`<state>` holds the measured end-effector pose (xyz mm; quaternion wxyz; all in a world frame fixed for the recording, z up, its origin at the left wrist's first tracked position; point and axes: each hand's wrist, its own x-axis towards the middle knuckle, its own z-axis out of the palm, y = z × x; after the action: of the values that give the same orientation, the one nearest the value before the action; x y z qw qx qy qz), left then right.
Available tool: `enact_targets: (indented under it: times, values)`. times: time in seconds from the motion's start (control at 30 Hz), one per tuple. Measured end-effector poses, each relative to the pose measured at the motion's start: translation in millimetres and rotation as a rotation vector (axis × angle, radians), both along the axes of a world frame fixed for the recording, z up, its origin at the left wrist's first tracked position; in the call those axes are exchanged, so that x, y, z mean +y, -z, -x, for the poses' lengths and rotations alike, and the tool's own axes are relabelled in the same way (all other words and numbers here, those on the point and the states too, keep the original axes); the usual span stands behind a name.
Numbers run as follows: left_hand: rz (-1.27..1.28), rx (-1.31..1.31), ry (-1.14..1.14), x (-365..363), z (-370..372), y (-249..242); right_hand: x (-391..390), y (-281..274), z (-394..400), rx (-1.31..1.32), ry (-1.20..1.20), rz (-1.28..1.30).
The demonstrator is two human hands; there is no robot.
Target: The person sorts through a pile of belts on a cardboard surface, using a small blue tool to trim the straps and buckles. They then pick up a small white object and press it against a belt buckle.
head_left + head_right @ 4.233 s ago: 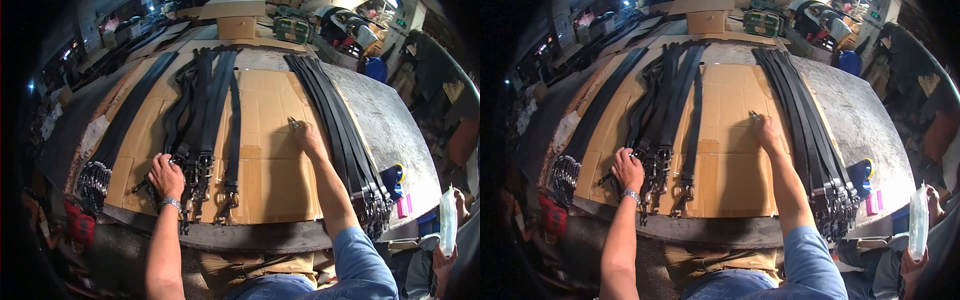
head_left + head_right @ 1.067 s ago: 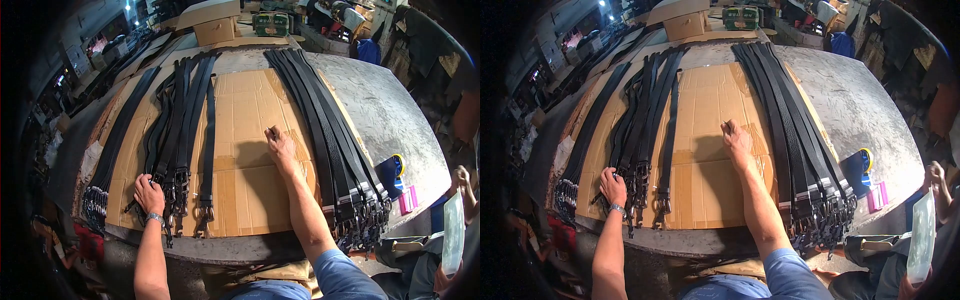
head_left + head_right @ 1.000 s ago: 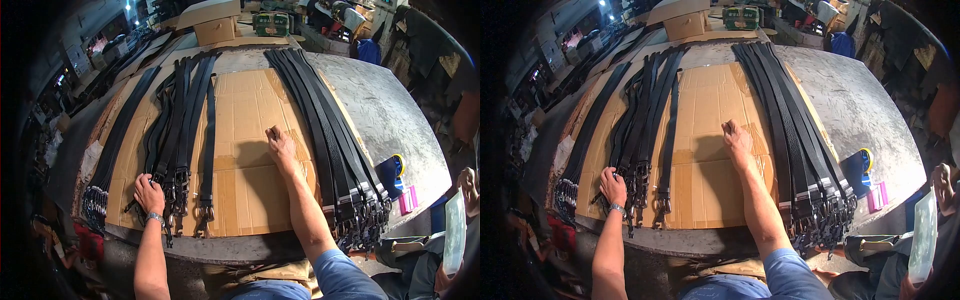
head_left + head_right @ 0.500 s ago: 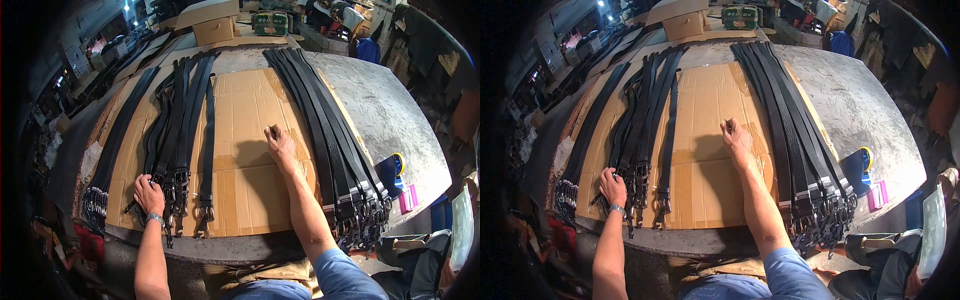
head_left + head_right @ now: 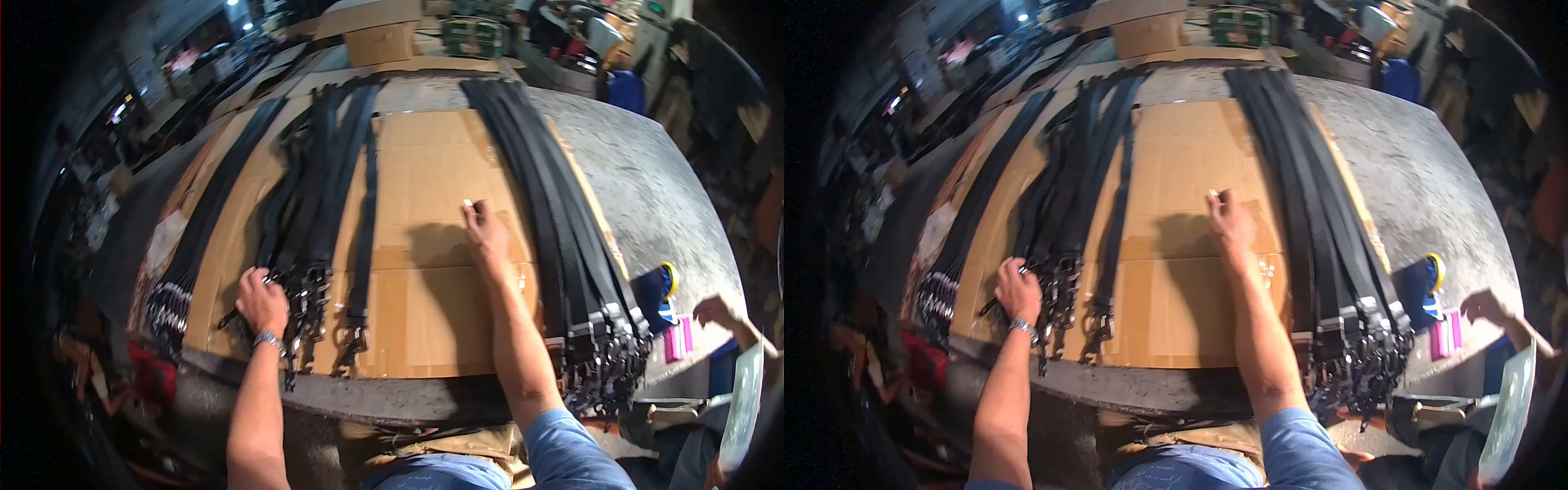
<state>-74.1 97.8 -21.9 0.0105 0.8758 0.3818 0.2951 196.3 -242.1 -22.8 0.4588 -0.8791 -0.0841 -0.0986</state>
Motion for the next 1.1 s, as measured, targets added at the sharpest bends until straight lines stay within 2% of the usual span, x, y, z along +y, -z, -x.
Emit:
enact_targets:
  times: [0.1, 0.17, 0.3, 0.67, 0.87, 0.97, 1.1]
  values:
    - [-0.020, 0.013, 0.013, -8, 1, -7, -5, 16, -10, -0.103, -0.058, -0.024]
    - [-0.014, -0.066, 0.002, -8, -1, -7, -3, 4, -2, -0.047, -0.060, -0.017]
    - [0.005, -0.039, 0.004, -2, 0, -1, -6, 3, -8, -0.046, -0.077, 0.193]
    - [0.012, -0.028, 0.001, 0, 1, 1, -7, -3, -2, -0.046, -0.126, 0.224]
    - [0.015, -0.026, 0.007, -1, 1, -1, -6, -4, 4, -0.131, -0.182, 0.132]
    - [0.007, -0.054, 0.015, -2, 2, -2, -4, -6, 4, -0.056, -0.151, 0.086]
    - [0.035, -0.037, -0.007, -3, 2, -5, -10, 2, 7, -0.043, -0.227, -0.196]
